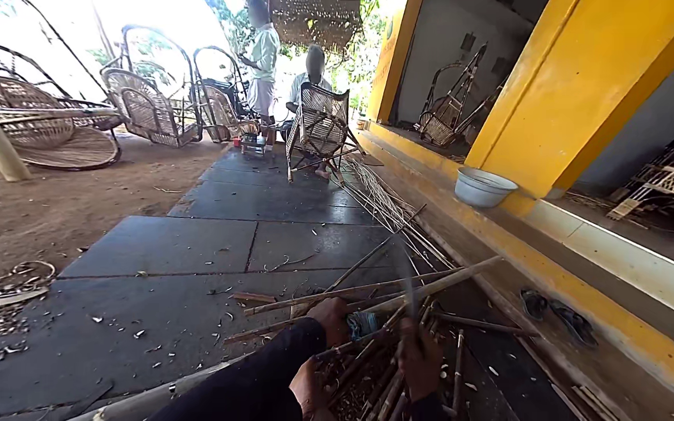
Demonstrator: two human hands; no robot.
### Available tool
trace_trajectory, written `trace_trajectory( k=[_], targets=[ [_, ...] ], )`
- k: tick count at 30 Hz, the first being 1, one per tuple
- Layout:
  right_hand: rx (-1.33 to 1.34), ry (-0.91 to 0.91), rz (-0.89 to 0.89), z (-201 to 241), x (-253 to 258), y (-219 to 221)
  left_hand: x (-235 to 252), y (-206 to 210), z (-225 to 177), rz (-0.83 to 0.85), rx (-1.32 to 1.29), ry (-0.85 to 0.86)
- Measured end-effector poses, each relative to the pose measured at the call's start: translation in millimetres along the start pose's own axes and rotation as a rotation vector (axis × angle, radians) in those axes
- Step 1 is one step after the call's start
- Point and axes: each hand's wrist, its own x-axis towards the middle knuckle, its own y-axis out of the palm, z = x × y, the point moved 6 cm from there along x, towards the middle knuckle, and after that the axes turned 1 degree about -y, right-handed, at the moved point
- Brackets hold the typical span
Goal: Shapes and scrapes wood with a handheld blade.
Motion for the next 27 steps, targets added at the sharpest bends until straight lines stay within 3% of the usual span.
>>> trace_trajectory(
  k=[1,5,8,10,12,15,17,20,24,27],
  targets=[
    [0.061,0.06,-0.073,-3.9,5.7,-4.6,-1.3,-3.6,-1.4,-0.038,0.022,-0.02],
    [-0.329,-0.082,0.106,9.9,-0.8,14.9,-6.5,-16.6,1.7,-0.15,0.052,-0.17],
    [0.065,0.13,-0.075,-6.0,5.5,10.3,-4.9,-16.7,-0.2,-0.174,0.033,-0.149],
    [-0.036,0.028,0.04,-8.4,-5.3,26.5,-1.6,-11.1,1.1,-0.171,0.017,-0.078],
    [-0.064,-0.027,0.143,0.3,-9.2,40.2,1.9,-6.8,3.8,-0.093,-0.034,-0.006],
    [0.384,0.261,0.056,4.3,26.0,8.8,1.4,19.8,21.5,0.176,-0.165,-0.029],
    [0.627,0.349,-0.047,2.7,56.0,-15.6,1.3,27.3,25.5,0.281,-0.147,-0.001],
    [0.572,0.419,-0.01,7.4,62.7,-9.9,7.1,13.5,2.0,0.118,-0.165,0.107],
    [0.342,0.412,0.258,17.6,29.9,20.2,18.9,7.1,-29.2,-0.098,-0.188,0.135],
    [0.338,0.333,0.1,8.7,32.9,-8.2,20.4,0.2,-23.2,-0.162,-0.105,0.02]
  ],
)
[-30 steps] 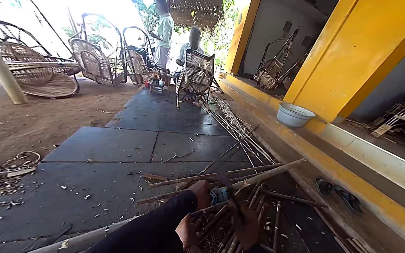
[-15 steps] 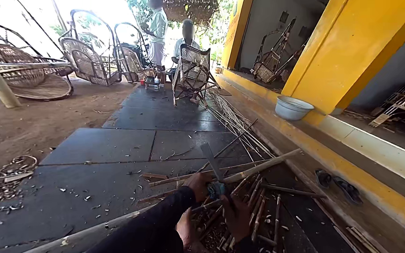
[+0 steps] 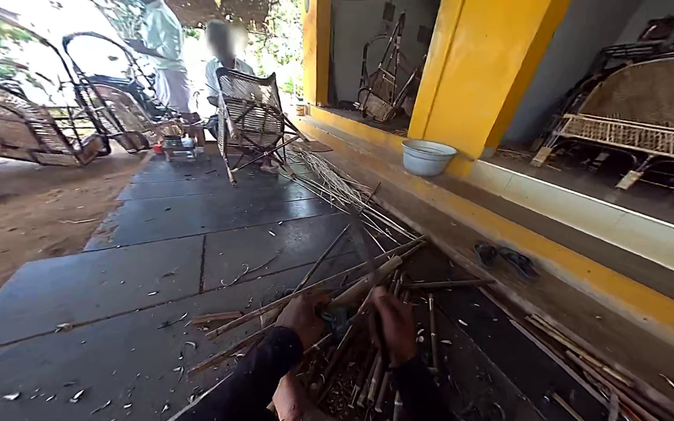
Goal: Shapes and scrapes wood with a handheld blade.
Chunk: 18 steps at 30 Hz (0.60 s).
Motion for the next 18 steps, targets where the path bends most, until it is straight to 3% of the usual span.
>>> trace_trajectory(
  k=[2,6,9,11,13,16,18],
  targets=[
    [-0.057,-0.084,-0.124,1.2,3.2,-26.8,-2.1,-5.4,3.2,0.01,0.014,-0.031],
    [-0.669,-0.4,-0.093,18.9,4.7,-53.4,-2.0,-2.9,-0.4,0.028,-0.105,0.087],
    [-0.353,-0.316,-0.283,33.3,16.9,-71.4,-1.8,-5.2,-1.9,0.012,-0.137,0.006],
    [-0.439,-0.222,-0.141,10.8,18.7,-52.0,-6.1,-1.3,-2.9,-0.005,-0.167,-0.067],
    [-0.58,-0.271,-0.01,-4.2,13.2,-25.7,-2.9,-2.9,5.3,-0.049,-0.138,-0.093],
    [-0.371,-0.255,-0.192,2.7,14.0,-48.3,0.9,-6.5,18.6,-0.108,-0.104,-0.069],
    [-0.456,-0.217,-0.094,-6.3,11.7,-38.3,1.7,-6.1,23.9,-0.116,-0.085,-0.096]
  ],
)
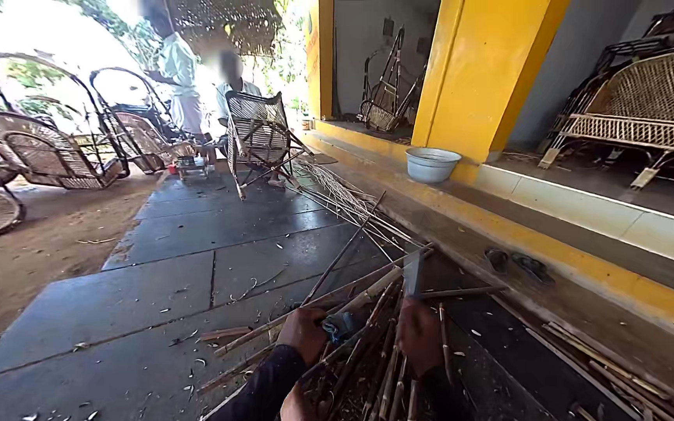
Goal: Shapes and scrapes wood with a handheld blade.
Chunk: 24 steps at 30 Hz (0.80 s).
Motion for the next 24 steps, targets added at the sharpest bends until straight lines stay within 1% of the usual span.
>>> trace_trajectory(
  k=[1,2,3,5,6,8,9,10,12,13,15,16,17,19,20,22,23,24],
  targets=[
    [-0.106,-0.039,0.1,1.6,-6.2,12.7,0.7,1.0,4.3,-0.001,0.006,-0.022],
    [-0.106,-0.072,0.125,3.7,-8.3,17.3,2.1,1.7,7.3,-0.002,0.002,-0.034],
    [-0.057,-0.086,0.07,5.7,-6.0,10.7,2.4,1.2,6.8,-0.004,0.003,-0.035],
    [0.14,-0.041,-0.104,5.5,-0.1,-6.4,0.0,-2.0,1.2,-0.009,0.031,-0.033],
    [0.148,-0.021,-0.091,3.5,0.8,-4.6,-2.1,-1.7,-1.1,-0.01,0.038,-0.038],
    [-0.073,-0.066,0.122,5.5,-8.8,16.9,-5.2,-0.5,0.3,-0.007,0.06,-0.058],
    [-0.09,-0.096,0.152,6.6,-9.9,21.6,-4.8,-1.0,1.4,-0.006,0.067,-0.064],
    [-0.054,-0.107,0.091,7.8,-8.4,15.2,-5.4,-1.5,0.2,-0.008,0.071,-0.058],
    [0.125,-0.071,-0.078,10.3,-1.5,-2.1,-7.3,-3.8,-8.3,-0.01,0.083,-0.038],
    [0.134,-0.062,-0.053,9.6,-0.6,0.8,-9.6,-3.1,-11.0,-0.003,0.085,-0.041],
    [-0.064,-0.104,0.164,9.7,-9.2,25.4,-11.5,-1.8,-8.0,0.006,0.092,-0.055],
    [-0.078,-0.118,0.191,12.4,-8.6,28.7,-8.4,-1.8,-6.3,0.001,0.092,-0.054],
    [-0.043,-0.123,0.131,14.7,-4.6,20.7,-6.4,-1.6,-6.5,-0.002,0.092,-0.047],
    [0.144,-0.067,-0.036,15.7,4.2,3.4,-6.5,-2.6,-10.7,-0.001,0.096,-0.037],
    [0.167,-0.04,-0.008,14.9,4.6,7.4,-8.0,-2.1,-12.8,0.006,0.096,-0.04],
    [-0.075,-0.14,0.216,14.7,-6.7,36.9,-11.4,-1.0,-13.0,0.036,0.105,-0.053],
    [-0.139,-0.181,0.271,18.5,-10.5,46.6,-9.8,-1.0,-12.5,0.038,0.104,-0.039],
    [-0.085,-0.182,0.234,22.2,-9.6,45.7,-8.7,-1.5,-13.5,0.043,0.101,-0.023]
  ],
)
